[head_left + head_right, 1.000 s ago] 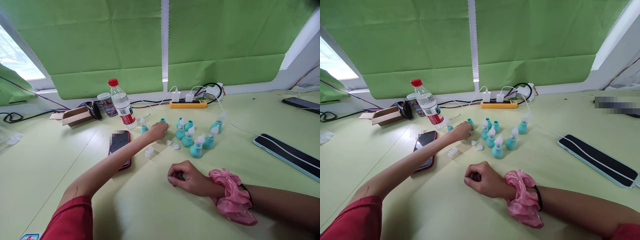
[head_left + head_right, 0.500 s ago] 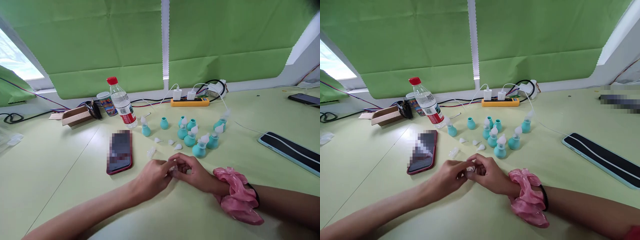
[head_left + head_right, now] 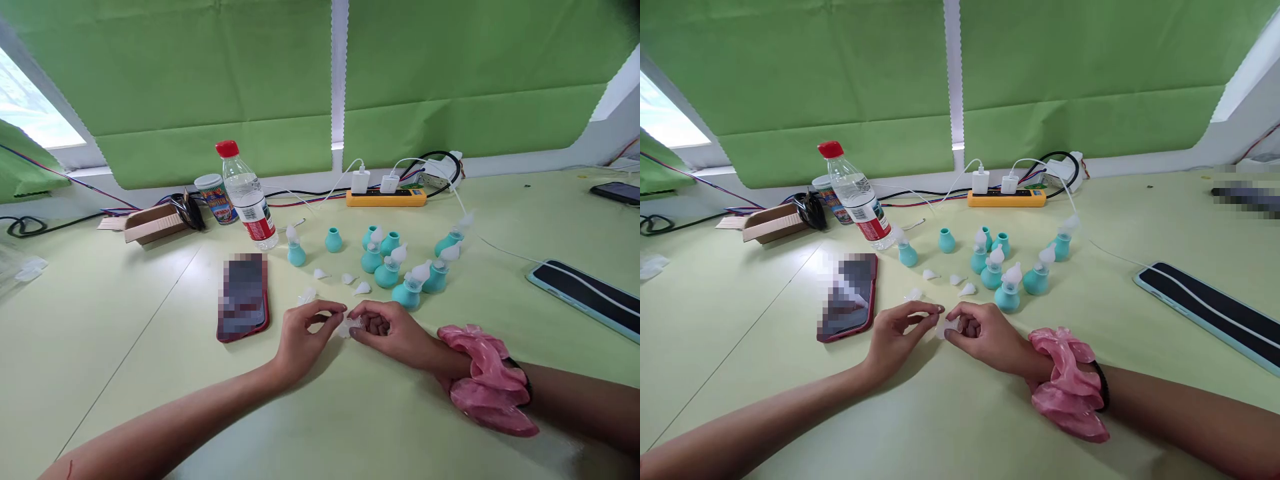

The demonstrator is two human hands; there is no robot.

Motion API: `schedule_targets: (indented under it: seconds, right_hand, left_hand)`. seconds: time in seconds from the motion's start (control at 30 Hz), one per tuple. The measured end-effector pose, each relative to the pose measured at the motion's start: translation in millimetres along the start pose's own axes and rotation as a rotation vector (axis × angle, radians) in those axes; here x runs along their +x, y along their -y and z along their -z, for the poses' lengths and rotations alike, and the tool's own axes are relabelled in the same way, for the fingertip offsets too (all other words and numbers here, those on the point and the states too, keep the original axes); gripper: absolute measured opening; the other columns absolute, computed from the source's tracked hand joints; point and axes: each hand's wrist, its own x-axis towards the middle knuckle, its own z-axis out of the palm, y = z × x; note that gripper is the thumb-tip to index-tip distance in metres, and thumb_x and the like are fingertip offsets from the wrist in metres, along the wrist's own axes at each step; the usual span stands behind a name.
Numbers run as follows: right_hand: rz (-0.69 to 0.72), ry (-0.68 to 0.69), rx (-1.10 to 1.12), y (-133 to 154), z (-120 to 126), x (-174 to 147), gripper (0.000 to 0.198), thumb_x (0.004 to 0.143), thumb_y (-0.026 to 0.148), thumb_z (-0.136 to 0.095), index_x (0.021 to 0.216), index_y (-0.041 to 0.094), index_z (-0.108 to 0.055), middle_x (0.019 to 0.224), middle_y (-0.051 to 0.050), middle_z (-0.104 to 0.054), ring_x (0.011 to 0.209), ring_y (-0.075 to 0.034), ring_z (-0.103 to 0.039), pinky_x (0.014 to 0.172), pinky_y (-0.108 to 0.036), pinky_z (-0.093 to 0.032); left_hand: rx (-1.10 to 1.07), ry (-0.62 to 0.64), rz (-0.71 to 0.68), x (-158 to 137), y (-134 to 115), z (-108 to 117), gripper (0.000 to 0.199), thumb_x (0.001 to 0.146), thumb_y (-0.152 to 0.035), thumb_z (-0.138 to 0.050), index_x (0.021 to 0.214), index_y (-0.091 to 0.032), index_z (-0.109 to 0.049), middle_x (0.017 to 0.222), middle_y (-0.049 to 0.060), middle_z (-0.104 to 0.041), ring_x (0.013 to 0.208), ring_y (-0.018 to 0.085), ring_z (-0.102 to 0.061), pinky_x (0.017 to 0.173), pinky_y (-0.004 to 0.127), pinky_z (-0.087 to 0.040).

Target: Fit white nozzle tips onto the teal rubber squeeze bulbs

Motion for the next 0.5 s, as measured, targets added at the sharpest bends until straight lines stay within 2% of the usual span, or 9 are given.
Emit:
schedule_targets:
  seconds: [0.2,0.37,0.5]
  right_hand:
    - [0.019,-0.090,-0.040,-1.1,-0.1,0.3,0.018,0.068,0.026,-0.061,0.083,0.015,-0.061,0.054,0.004,-0.043,0.047,-0.006,-0.037,0.043,-0.019,-0.032]
    - [-0.035,-0.079,0.073,-2.7,0.9,2.3,0.025,0.069,0.030,-0.060,0.090,0.016,-0.059,0.060,0.004,-0.045,0.049,-0.006,-0.039,0.045,-0.019,-0.035]
    - [-0.029,-0.073,0.120,-3.7,1.4,3.0,0.027,0.070,0.033,-0.059,0.091,0.016,-0.059,0.063,0.003,-0.047,0.052,-0.006,-0.041,0.047,-0.019,-0.037]
  left_hand:
    - [-0.090,0.053,0.130,1.7,-0.1,-0.3,0.015,0.071,-0.023,-0.060,0.084,-0.016,-0.062,0.085,0.005,-0.069,0.082,0.018,-0.064,0.077,0.028,-0.052]
    - [-0.070,0.078,0.155,3.0,0.5,-0.5,0.014,0.073,-0.022,-0.058,0.083,-0.016,-0.065,0.088,0.005,-0.068,0.083,0.017,-0.063,0.080,0.029,-0.050]
    - [-0.032,0.102,0.101,3.8,4.7,-0.3,0.018,0.072,-0.024,-0.059,0.086,-0.016,-0.067,0.090,0.007,-0.066,0.086,0.018,-0.061,0.080,0.030,-0.049]
